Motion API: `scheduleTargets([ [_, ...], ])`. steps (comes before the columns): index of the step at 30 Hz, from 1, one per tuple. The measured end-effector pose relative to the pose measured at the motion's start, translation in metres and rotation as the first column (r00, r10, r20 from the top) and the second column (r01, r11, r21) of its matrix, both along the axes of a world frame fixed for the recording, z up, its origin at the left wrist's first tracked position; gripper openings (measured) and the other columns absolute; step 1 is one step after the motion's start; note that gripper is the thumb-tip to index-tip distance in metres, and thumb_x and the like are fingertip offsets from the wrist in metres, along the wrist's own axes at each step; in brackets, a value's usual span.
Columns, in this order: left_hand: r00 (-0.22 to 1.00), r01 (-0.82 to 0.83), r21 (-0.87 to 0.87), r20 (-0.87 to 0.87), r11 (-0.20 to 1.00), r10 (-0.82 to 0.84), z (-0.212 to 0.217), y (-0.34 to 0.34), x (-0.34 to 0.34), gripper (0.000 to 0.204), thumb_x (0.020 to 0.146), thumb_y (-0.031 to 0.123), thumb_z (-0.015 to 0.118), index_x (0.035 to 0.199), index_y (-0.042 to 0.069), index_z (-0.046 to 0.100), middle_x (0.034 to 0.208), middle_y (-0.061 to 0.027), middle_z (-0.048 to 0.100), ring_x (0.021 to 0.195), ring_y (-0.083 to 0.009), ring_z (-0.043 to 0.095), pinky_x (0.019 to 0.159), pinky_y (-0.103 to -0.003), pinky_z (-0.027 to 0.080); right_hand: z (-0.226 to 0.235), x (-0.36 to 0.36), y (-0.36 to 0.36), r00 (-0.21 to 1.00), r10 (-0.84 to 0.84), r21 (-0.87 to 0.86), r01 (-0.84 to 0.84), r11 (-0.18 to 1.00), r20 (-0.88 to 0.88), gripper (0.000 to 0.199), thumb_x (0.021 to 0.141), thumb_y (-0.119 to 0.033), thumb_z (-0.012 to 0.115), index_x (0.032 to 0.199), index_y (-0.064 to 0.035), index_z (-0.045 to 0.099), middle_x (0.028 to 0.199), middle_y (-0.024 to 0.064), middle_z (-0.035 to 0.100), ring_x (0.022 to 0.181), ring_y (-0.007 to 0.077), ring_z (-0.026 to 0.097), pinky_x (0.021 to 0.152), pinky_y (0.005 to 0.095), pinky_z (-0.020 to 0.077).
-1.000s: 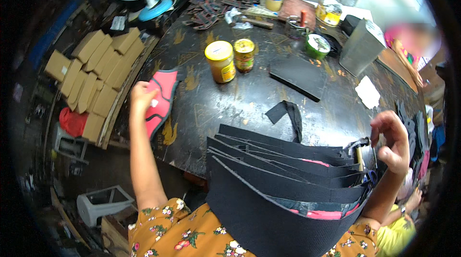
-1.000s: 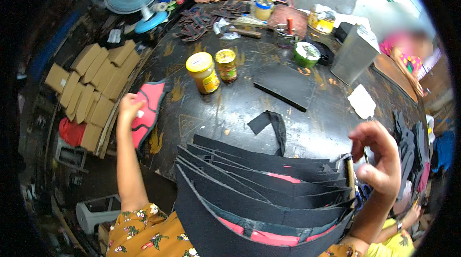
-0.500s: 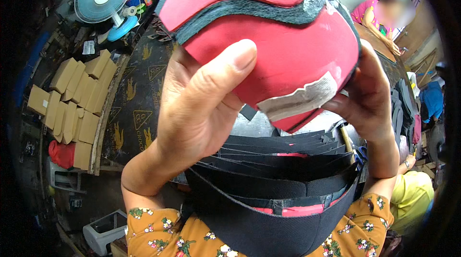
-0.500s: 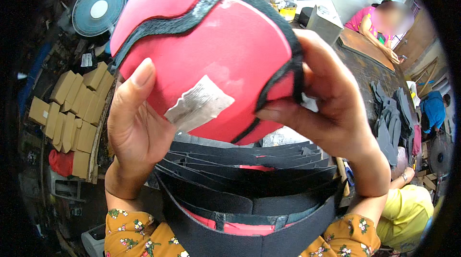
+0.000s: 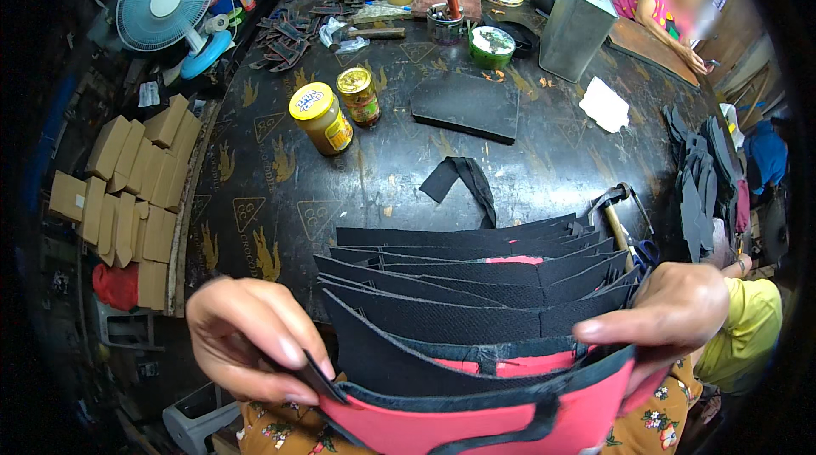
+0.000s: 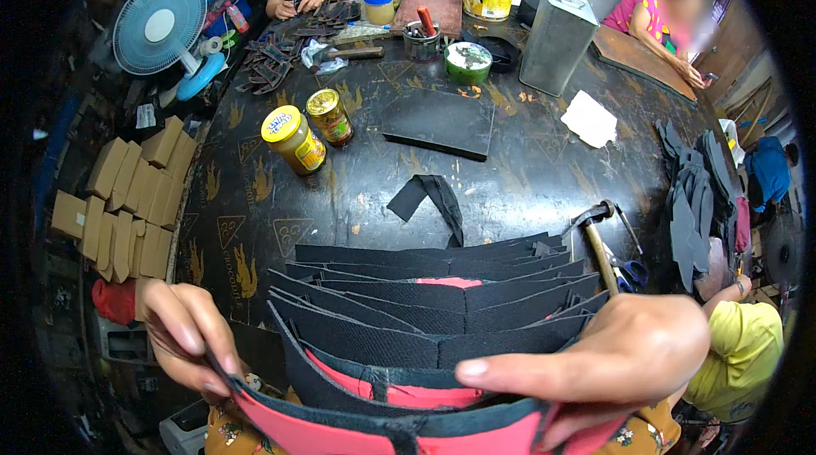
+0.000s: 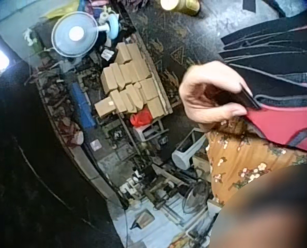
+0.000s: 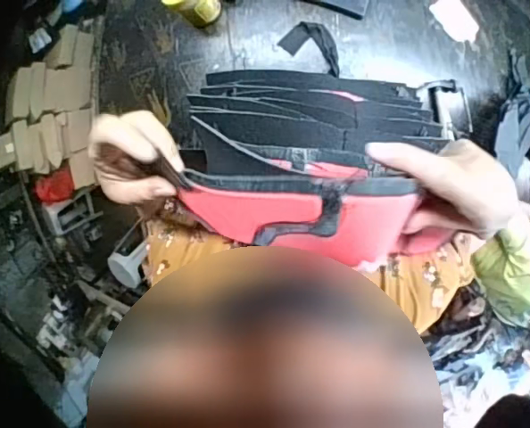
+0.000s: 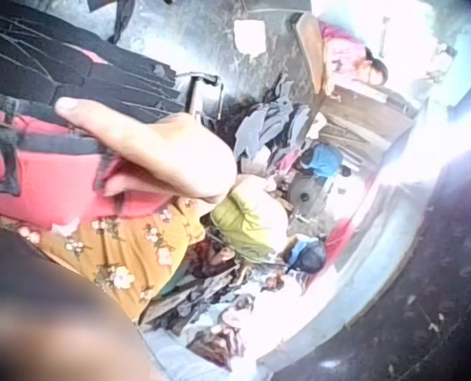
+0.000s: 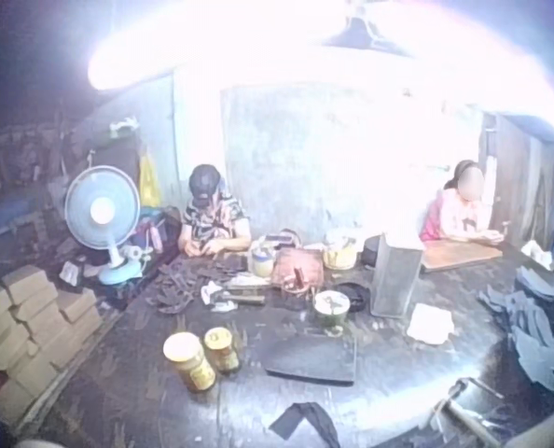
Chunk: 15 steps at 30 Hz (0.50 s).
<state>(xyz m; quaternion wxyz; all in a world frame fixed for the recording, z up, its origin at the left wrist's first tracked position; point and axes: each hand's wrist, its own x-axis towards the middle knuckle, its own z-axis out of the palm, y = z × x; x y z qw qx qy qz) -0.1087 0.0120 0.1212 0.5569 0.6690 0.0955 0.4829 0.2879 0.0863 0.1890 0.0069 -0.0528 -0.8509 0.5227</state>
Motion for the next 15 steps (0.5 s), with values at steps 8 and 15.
scheduleTargets([
  [8, 0.630, -0.657, 0.217, -0.369, 0.722, 0.684, -0.010, -0.018, 0.032, 0.030, 0.074, 0.005, 0.082, 0.101, 0.002, 0.069, 0.099, -0.0142, 0.068, 0.096, -0.0268, 0.067, 0.089, -0.037, 0.053, -0.016, -0.010, -0.014, 0.981, -0.193, 0.338, 0.171, 0.926, 0.033, 0.078, 0.088, -0.032, 0.075, 0.149, 0.0031, 0.041, 0.074, 0.0100, 0.070, 0.061, 0.0248, 0.070, 0.053, 0.0330, 0.0552],
  [15, 0.687, -0.317, 0.878, -0.049, 0.360, 0.725, -0.006, -0.015, 0.125, 0.034, 0.096, 0.039, 0.059, 0.126, 0.023, 0.065, 0.132, -0.0071, 0.065, 0.124, -0.0231, 0.059, 0.111, -0.051, 0.036, -0.018, -0.001, -0.014, 0.976, -0.204, 0.354, 0.163, 0.921, 0.082, 0.081, 0.089, -0.033, 0.074, 0.152, 0.0015, 0.037, 0.072, 0.0099, 0.070, 0.058, 0.0258, 0.069, 0.051, 0.0336, 0.0540],
])
